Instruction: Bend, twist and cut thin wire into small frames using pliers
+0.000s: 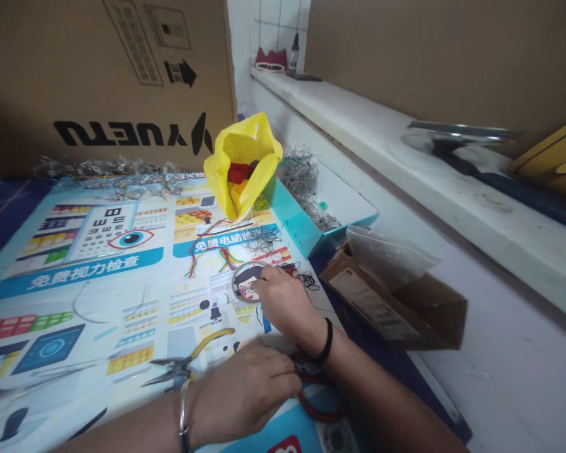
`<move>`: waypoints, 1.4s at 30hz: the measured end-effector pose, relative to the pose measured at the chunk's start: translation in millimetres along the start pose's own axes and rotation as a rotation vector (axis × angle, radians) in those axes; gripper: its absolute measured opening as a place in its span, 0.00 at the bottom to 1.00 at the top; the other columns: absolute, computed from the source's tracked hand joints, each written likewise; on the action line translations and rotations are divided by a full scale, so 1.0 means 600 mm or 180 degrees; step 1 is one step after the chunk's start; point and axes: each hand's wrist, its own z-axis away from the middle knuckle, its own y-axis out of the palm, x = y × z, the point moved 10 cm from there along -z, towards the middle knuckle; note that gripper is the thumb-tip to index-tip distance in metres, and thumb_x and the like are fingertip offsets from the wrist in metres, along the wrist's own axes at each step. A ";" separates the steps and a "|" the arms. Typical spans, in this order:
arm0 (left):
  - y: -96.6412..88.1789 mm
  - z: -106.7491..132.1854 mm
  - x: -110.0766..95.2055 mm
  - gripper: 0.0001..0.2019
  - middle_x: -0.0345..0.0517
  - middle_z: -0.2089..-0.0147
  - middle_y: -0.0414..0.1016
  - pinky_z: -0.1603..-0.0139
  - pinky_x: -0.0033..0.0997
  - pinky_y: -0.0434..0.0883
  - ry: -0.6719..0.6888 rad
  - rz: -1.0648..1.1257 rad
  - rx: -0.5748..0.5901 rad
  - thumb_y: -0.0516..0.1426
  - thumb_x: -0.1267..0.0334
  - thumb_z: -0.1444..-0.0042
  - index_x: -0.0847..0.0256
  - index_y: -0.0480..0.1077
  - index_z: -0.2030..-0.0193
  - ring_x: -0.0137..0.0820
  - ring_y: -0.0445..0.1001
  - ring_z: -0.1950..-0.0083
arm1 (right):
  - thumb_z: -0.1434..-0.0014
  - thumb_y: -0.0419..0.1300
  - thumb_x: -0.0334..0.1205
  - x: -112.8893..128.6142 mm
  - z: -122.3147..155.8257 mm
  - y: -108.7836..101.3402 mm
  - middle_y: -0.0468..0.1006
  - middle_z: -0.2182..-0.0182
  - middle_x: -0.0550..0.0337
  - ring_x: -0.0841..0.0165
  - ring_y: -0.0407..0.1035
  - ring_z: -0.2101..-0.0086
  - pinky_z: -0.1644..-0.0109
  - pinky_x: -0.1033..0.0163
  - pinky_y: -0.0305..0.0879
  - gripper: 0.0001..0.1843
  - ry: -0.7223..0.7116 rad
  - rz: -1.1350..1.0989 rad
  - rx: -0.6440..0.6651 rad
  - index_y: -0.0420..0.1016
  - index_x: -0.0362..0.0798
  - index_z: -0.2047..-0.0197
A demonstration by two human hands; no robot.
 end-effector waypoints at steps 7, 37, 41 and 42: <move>-0.002 0.000 0.000 0.06 0.38 0.68 0.73 0.68 0.34 0.62 0.0033 0.0061 -0.0046 0.49 0.67 0.39 0.60 0.67 0.65 0.29 0.71 0.66 | 0.44 0.54 0.26 0.000 -0.003 0.000 0.70 0.69 0.58 0.69 0.62 0.69 0.70 0.65 0.51 0.10 -0.0002 -0.0031 -0.0024 0.74 0.47 0.70; -0.002 -0.001 -0.004 0.07 0.39 0.68 0.73 0.67 0.32 0.61 0.0094 0.0025 -0.0047 0.48 0.68 0.39 0.61 0.66 0.65 0.29 0.71 0.66 | 0.40 0.52 0.29 -0.012 -0.003 0.005 0.72 0.67 0.56 0.69 0.65 0.68 0.65 0.66 0.59 0.12 0.0152 -0.0484 -0.0273 0.75 0.47 0.67; -0.002 0.001 -0.001 0.08 0.41 0.68 0.73 0.66 0.32 0.62 0.0027 0.0082 -0.0026 0.48 0.68 0.38 0.61 0.67 0.63 0.31 0.71 0.65 | 0.39 0.52 0.30 -0.027 -0.003 -0.005 0.74 0.66 0.55 0.69 0.67 0.64 0.58 0.65 0.63 0.11 0.0186 -0.1326 -0.0586 0.76 0.46 0.64; -0.002 0.001 0.000 0.08 0.41 0.67 0.73 0.66 0.31 0.63 0.0009 0.0106 -0.0023 0.48 0.68 0.38 0.60 0.68 0.62 0.31 0.71 0.64 | 0.39 0.52 0.30 -0.031 -0.002 -0.012 0.74 0.67 0.56 0.69 0.67 0.63 0.57 0.64 0.63 0.10 0.0185 -0.1549 -0.0723 0.76 0.46 0.64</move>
